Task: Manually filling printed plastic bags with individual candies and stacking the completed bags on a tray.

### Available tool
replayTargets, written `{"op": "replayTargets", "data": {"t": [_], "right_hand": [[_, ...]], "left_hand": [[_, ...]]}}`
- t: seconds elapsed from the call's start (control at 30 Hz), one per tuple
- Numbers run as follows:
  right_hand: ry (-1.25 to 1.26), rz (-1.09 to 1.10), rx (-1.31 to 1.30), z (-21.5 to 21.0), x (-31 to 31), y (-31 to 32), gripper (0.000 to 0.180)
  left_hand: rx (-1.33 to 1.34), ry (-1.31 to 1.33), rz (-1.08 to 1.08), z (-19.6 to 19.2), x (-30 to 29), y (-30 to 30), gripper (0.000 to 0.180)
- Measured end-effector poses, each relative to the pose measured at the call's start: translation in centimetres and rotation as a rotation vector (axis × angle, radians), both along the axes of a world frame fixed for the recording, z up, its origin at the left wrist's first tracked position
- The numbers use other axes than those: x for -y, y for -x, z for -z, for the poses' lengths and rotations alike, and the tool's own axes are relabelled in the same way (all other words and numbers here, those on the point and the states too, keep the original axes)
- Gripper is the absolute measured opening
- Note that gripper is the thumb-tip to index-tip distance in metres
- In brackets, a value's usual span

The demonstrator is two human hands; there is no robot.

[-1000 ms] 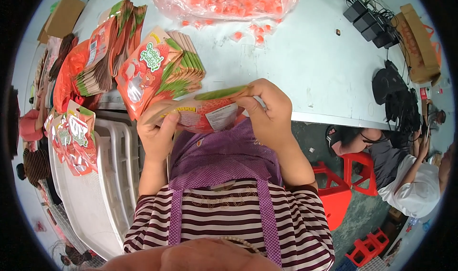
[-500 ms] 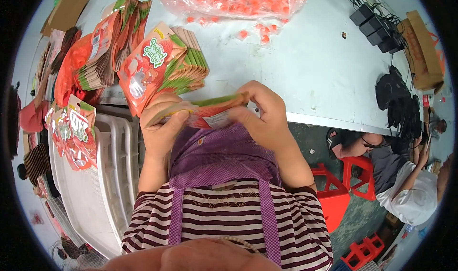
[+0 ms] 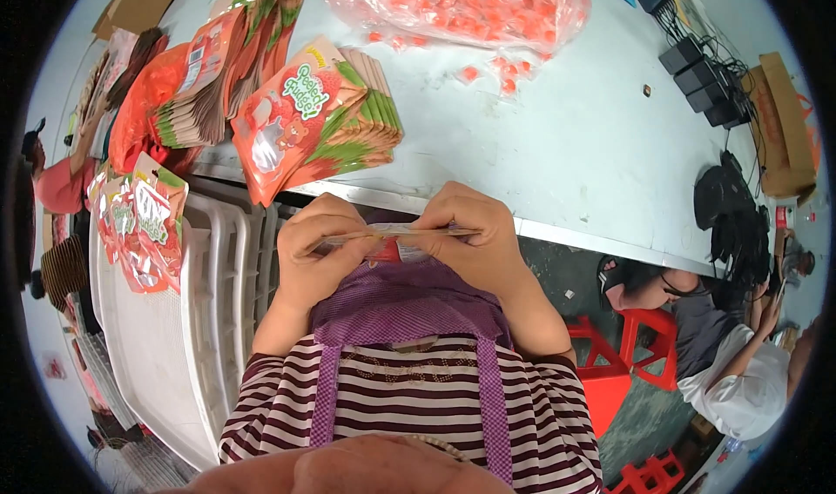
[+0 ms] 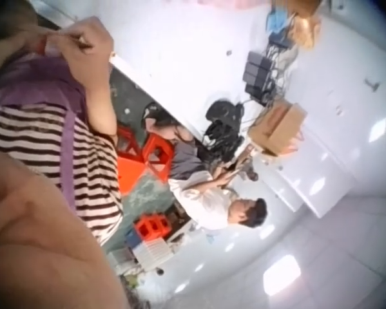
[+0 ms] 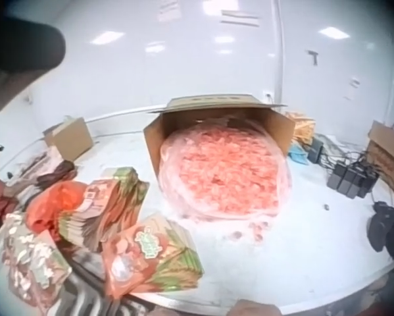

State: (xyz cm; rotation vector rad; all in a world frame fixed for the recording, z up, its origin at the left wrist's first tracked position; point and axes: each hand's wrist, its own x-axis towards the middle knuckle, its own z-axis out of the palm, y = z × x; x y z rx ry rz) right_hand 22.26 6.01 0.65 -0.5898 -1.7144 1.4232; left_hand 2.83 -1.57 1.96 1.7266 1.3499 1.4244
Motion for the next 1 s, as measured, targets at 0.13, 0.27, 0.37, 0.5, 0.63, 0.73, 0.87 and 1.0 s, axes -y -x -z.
{"op": "replayTargets", "data": {"t": [0.13, 0.27, 0.37, 0.5, 0.63, 0.73, 0.87, 1.0], "right_hand": [[0.111, -0.034, 0.038, -0.3, -0.1, -0.4, 0.014], [-0.114, -0.060, -0.010, -0.1, 0.6, 0.7, 0.013], [-0.164, -0.068, -0.068, -0.8, 1.1, 1.2, 0.009], [-0.103, -0.011, -0.170, -1.9, 1.4, 1.3, 0.013], [-0.075, -0.090, -0.229, -2.5, 1.8, 2.6, 0.025], [-0.108, -0.065, -0.185, -2.4, 1.3, 2.6, 0.030], [-0.063, -0.067, -0.148, -2.7, 1.5, 3.6, 0.035], [-0.059, 0.034, -0.259, -1.9, 0.3, 3.5, 0.037]], "left_hand": [[0.068, 0.069, -0.014, -0.5, 0.3, 1.0, 0.016], [0.104, 0.090, 0.000, -1.0, 2.6, 3.0, 0.018], [0.077, 0.070, 0.028, -1.6, 3.2, 3.9, 0.023], [0.123, 0.034, 0.211, -1.5, 4.1, 5.1, 0.039], [0.068, 0.237, 0.359, 0.4, 6.4, 4.6, 0.050], [0.207, 0.489, 0.229, 0.4, 8.3, 3.8, 0.041], [-0.065, 0.269, -0.229, -3.3, 11.3, 5.6, 0.026], [0.232, -0.198, -1.049, -7.6, 15.9, 7.3, 0.019]]}}
